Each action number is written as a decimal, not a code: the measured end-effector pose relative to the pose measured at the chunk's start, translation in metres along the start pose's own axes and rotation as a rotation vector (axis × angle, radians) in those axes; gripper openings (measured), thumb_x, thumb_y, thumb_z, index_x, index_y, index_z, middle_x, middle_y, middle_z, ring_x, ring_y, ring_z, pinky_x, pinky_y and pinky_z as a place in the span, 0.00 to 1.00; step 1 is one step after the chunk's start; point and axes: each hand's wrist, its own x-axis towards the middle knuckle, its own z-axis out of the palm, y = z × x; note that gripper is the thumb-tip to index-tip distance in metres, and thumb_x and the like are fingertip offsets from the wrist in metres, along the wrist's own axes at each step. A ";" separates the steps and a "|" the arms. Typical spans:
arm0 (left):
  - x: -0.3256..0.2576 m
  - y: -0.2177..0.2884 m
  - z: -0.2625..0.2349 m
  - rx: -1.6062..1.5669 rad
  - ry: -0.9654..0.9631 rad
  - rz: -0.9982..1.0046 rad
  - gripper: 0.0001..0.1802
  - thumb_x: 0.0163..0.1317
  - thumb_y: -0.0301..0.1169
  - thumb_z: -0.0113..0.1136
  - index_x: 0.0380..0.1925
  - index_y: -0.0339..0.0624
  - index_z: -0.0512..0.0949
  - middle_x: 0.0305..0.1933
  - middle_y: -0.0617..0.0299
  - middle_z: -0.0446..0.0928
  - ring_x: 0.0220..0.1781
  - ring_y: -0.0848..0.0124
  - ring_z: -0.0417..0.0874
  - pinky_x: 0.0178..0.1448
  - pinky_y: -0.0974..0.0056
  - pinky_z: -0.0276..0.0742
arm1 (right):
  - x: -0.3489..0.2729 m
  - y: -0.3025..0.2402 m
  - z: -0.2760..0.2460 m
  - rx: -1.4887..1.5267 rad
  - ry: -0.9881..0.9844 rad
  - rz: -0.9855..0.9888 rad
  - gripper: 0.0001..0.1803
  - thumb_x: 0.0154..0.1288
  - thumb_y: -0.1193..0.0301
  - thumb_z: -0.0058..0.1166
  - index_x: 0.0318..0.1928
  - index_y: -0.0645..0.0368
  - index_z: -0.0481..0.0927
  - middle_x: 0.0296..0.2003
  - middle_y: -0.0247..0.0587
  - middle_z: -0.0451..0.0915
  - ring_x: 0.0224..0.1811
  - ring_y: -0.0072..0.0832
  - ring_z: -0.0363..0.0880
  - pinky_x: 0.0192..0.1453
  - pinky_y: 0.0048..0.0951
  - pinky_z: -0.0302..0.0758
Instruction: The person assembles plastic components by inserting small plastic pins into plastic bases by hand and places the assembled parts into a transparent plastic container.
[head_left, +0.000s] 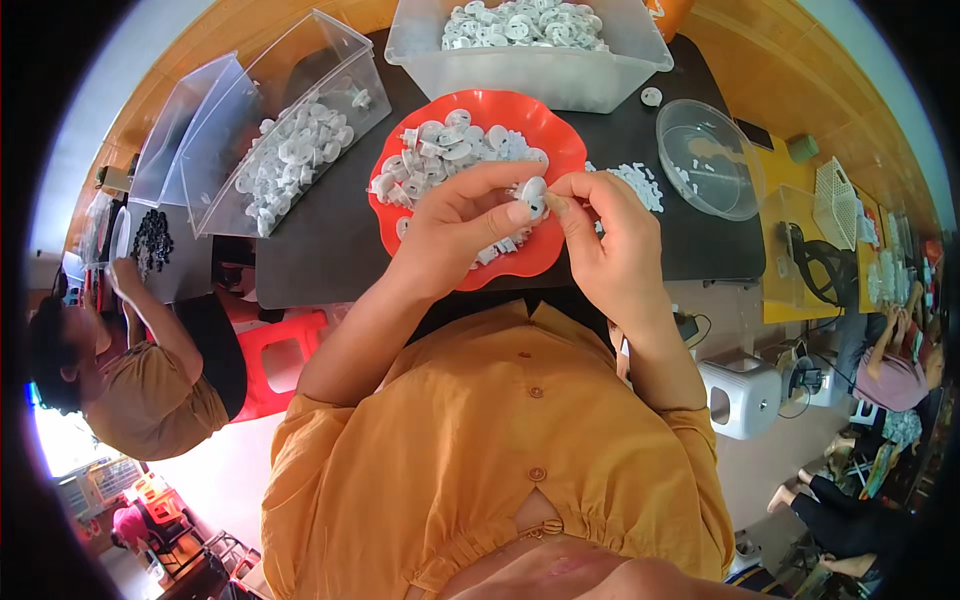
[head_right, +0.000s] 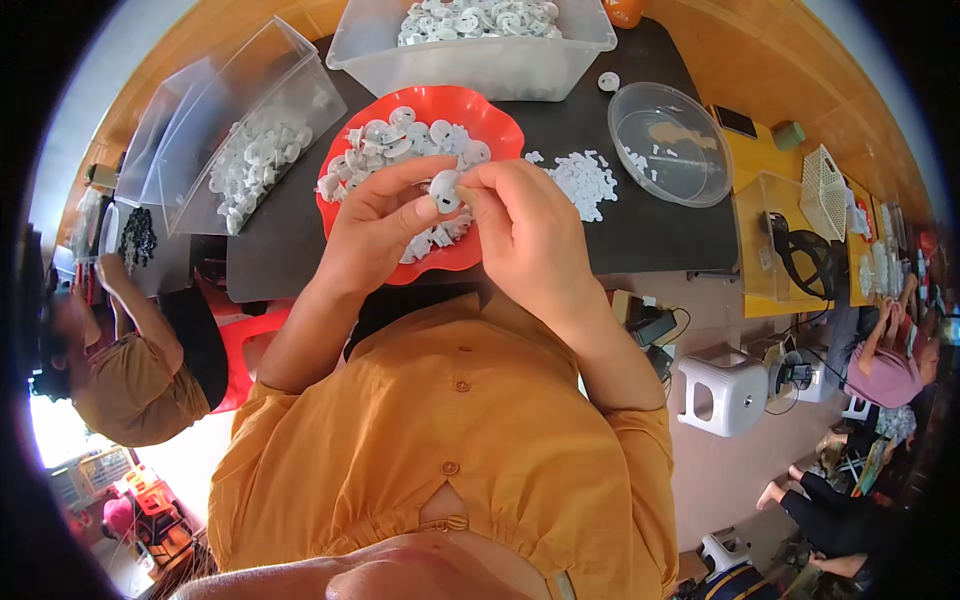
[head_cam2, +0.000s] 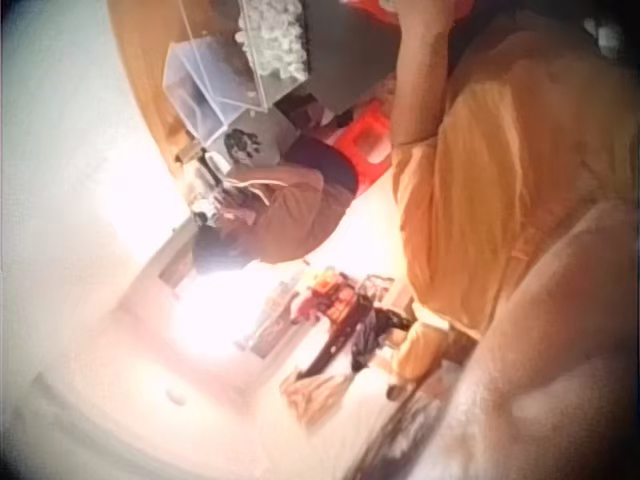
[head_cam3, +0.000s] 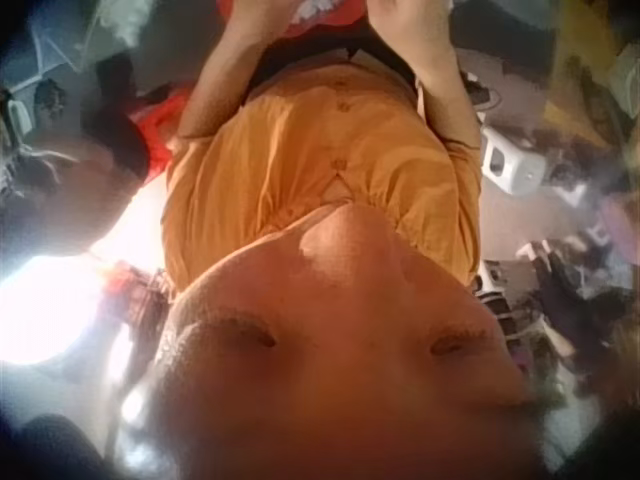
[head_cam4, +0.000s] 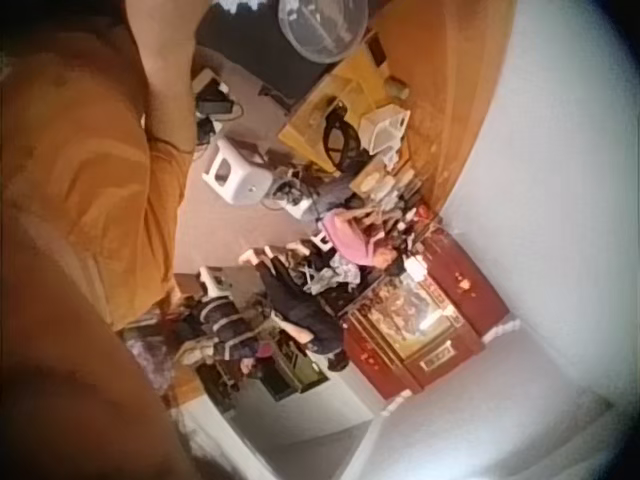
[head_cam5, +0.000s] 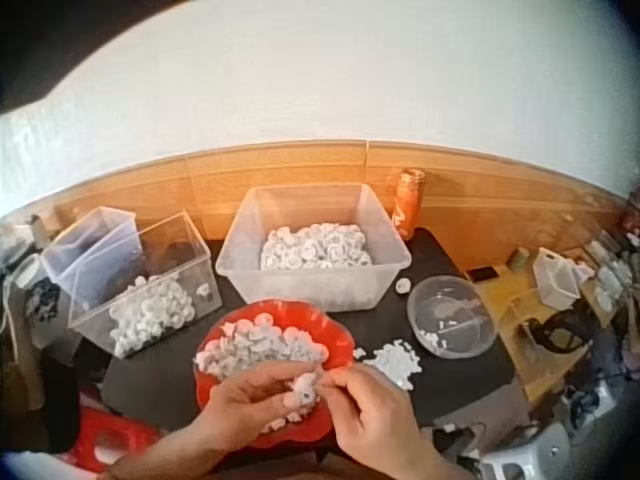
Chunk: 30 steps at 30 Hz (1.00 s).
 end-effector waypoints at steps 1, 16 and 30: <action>0.000 -0.003 -0.001 0.044 -0.015 0.085 0.21 0.70 0.26 0.59 0.62 0.41 0.74 0.62 0.62 0.73 0.60 0.73 0.75 0.61 0.65 0.74 | 0.000 -0.002 0.000 0.001 -0.010 0.044 0.03 0.66 0.75 0.58 0.39 0.61 0.79 0.33 0.44 0.81 0.32 0.39 0.80 0.35 0.36 0.76; -0.010 0.004 0.010 0.537 0.102 0.417 0.22 0.61 0.15 0.63 0.56 0.41 0.77 0.60 0.59 0.74 0.60 0.68 0.78 0.60 0.62 0.83 | 0.006 -0.016 0.009 -0.005 -0.041 0.157 0.04 0.66 0.75 0.57 0.39 0.62 0.78 0.33 0.45 0.81 0.31 0.39 0.81 0.35 0.35 0.77; -0.010 -0.005 0.012 0.172 0.132 0.489 0.22 0.61 0.15 0.63 0.57 0.34 0.76 0.58 0.55 0.74 0.58 0.67 0.79 0.58 0.61 0.85 | 0.004 -0.010 0.028 0.910 0.003 0.414 0.06 0.69 0.76 0.59 0.42 0.65 0.80 0.33 0.35 0.82 0.31 0.17 0.78 0.36 0.20 0.77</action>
